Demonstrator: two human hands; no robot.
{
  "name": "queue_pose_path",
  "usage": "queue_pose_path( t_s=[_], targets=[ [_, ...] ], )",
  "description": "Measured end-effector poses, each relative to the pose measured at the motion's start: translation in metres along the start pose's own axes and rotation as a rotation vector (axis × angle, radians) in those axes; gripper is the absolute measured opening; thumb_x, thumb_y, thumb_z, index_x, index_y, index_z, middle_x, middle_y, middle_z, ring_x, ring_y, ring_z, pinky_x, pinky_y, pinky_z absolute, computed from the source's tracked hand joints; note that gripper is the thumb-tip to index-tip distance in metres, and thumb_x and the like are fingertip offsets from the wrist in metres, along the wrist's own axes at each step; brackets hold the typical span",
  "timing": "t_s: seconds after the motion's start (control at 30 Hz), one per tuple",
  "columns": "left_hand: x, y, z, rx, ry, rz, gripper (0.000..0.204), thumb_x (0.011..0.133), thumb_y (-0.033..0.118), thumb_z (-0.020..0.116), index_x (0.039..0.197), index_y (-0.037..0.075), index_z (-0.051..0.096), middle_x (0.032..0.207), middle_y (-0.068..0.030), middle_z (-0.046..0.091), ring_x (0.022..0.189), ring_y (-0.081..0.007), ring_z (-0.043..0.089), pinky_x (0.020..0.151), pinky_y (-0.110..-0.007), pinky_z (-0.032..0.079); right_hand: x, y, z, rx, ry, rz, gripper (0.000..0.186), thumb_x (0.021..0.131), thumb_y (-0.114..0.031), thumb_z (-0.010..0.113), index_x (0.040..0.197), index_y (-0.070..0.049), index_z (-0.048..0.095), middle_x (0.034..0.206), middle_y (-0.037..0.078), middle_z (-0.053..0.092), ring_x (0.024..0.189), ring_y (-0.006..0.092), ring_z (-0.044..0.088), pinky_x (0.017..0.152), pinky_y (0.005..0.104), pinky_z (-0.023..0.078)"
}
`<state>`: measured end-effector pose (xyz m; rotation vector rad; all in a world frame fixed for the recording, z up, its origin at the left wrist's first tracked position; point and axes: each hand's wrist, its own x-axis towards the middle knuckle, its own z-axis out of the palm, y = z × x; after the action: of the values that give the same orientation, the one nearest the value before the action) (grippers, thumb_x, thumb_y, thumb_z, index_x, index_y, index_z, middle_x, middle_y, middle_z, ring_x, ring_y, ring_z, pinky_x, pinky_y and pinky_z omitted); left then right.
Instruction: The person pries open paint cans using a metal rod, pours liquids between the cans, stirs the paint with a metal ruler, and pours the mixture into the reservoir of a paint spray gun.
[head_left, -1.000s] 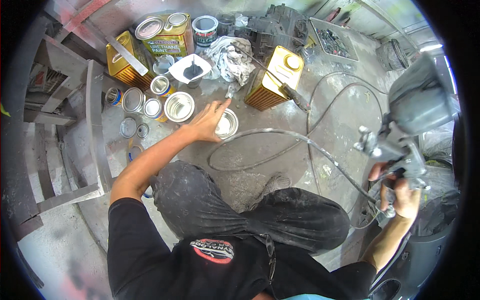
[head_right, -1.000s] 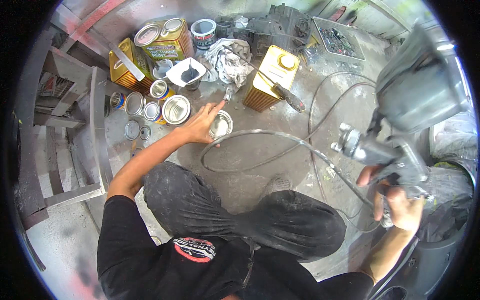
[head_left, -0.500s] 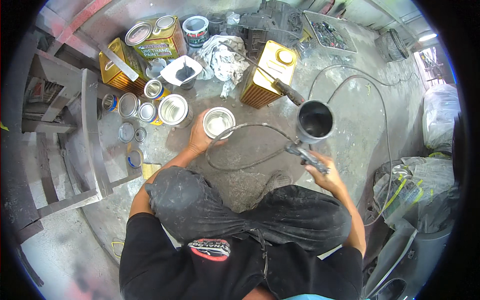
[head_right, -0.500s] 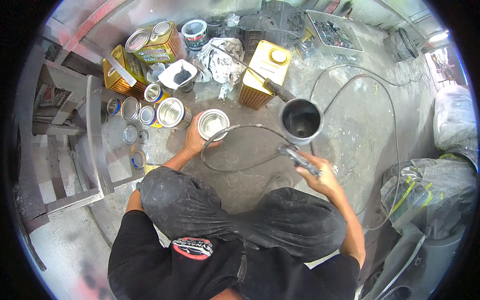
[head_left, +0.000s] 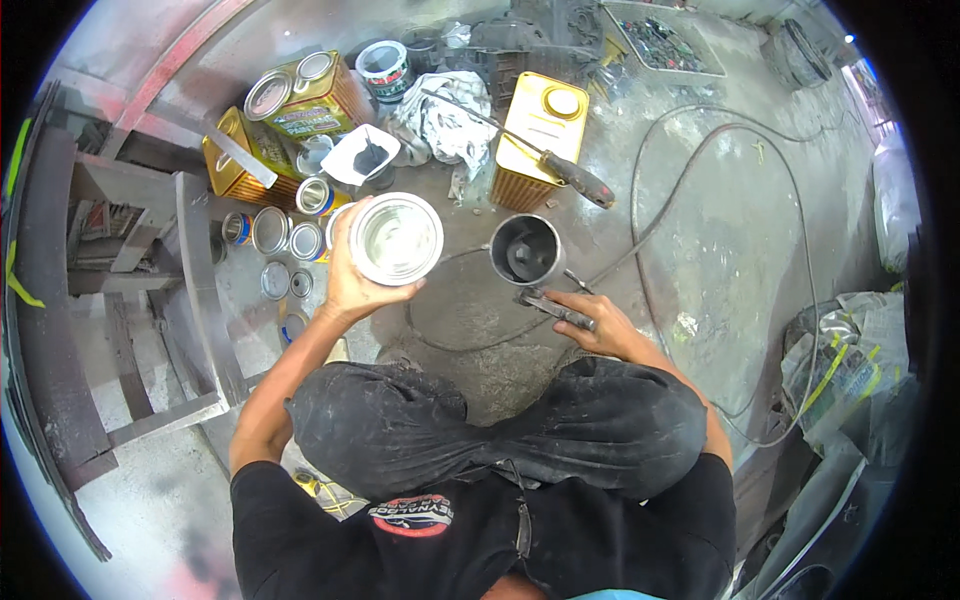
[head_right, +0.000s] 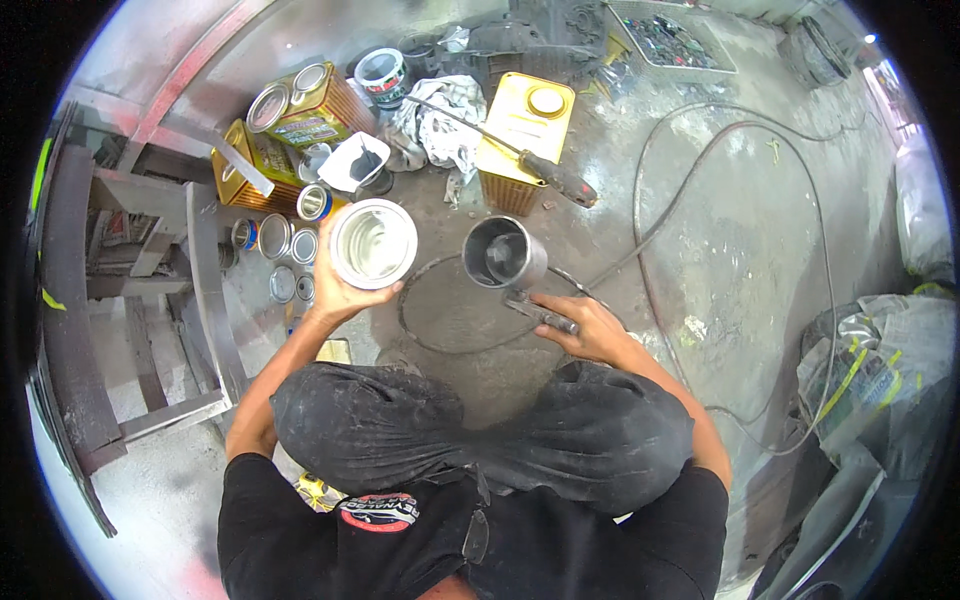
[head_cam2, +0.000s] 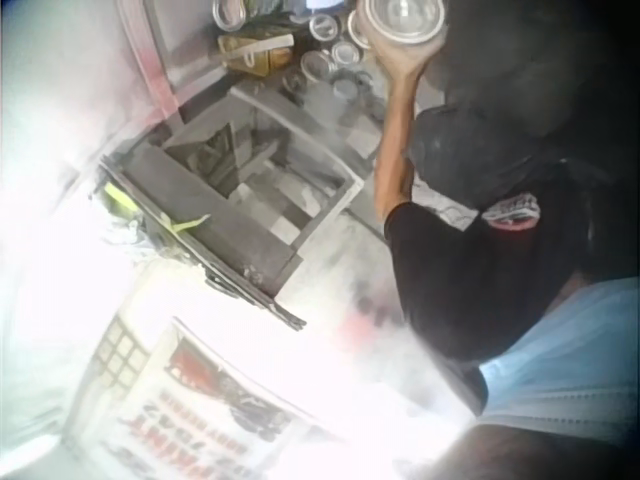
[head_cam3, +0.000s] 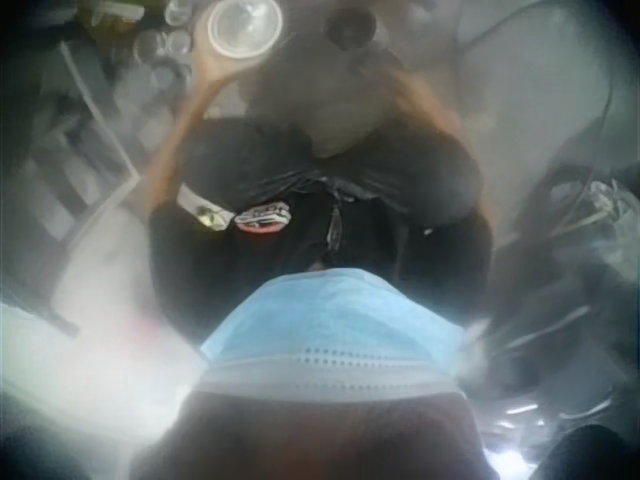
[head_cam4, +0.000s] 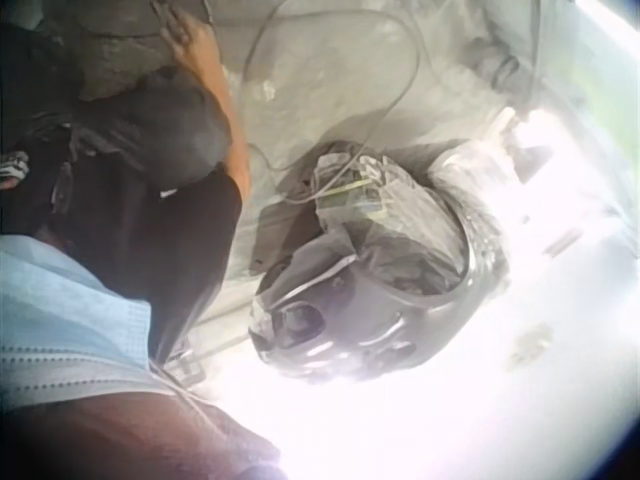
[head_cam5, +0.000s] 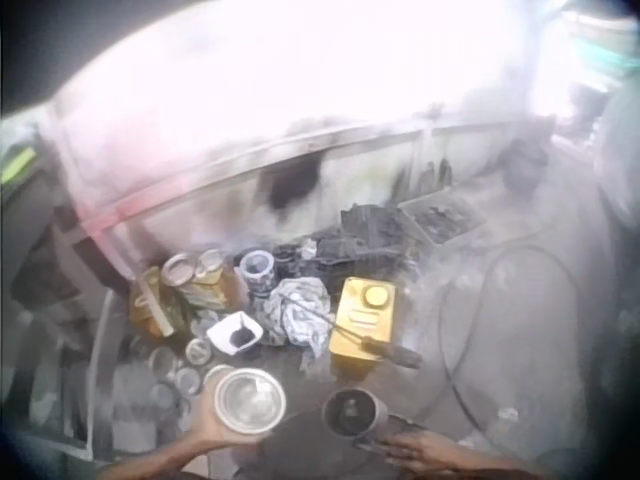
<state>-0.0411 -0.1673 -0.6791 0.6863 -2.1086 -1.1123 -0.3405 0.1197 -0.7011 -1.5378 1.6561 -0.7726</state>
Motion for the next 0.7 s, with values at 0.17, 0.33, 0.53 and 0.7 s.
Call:
queue_pose_path(
  t_s=[0.17, 0.33, 0.53, 0.7],
  targets=[
    [0.033, 0.061, -0.024, 0.164, -0.155, 0.106, 0.117, 0.05, 0.03, 0.099, 0.148, 0.0, 0.043, 0.136, -0.0161, 0.055, 0.13, -0.0319, 0.053, 0.113, -0.044, 0.041, 0.02, 0.0, 0.014, 0.032, 0.051, -0.061, 0.051, 0.093, -0.03, 0.077, 0.135, -0.005, 0.066, 0.119, 0.023, 0.073, 0.103, 0.0421, 0.071, 0.087, 0.0462, 0.057],
    [0.056, 0.114, -0.03, 0.375, -0.347, 0.2, 0.119, 0.046, 0.032, 0.097, 0.15, 0.005, 0.045, 0.138, -0.0146, 0.055, 0.131, -0.0341, 0.051, 0.111, -0.048, 0.035, 0.028, -0.006, 0.017, 0.047, 0.03, -0.056, 0.052, 0.093, -0.031, 0.077, 0.136, -0.005, 0.065, 0.12, 0.022, 0.073, 0.105, 0.0414, 0.071, 0.088, 0.0467, 0.057],
    [0.066, 0.159, -0.022, 0.557, -0.444, 0.152, 0.113, 0.045, 0.028, 0.093, 0.147, 0.007, 0.049, 0.135, -0.0138, 0.055, 0.128, -0.0322, 0.052, 0.106, -0.046, 0.031, 0.028, 0.001, 0.029, 0.04, 0.07, -0.131, 0.052, 0.094, -0.032, 0.076, 0.137, -0.005, 0.064, 0.121, 0.021, 0.073, 0.105, 0.0408, 0.071, 0.088, 0.0453, 0.058],
    [0.072, 0.187, -0.014, 0.713, -0.531, 0.179, 0.115, 0.044, 0.027, 0.095, 0.148, 0.011, 0.049, 0.132, -0.0134, 0.054, 0.125, -0.0319, 0.052, 0.101, -0.051, 0.032, 0.024, -0.004, 0.027, 0.039, 0.075, -0.16, 0.053, 0.094, -0.032, 0.076, 0.137, -0.004, 0.063, 0.119, 0.021, 0.073, 0.103, 0.0404, 0.072, 0.086, 0.0457, 0.057]
  ],
)
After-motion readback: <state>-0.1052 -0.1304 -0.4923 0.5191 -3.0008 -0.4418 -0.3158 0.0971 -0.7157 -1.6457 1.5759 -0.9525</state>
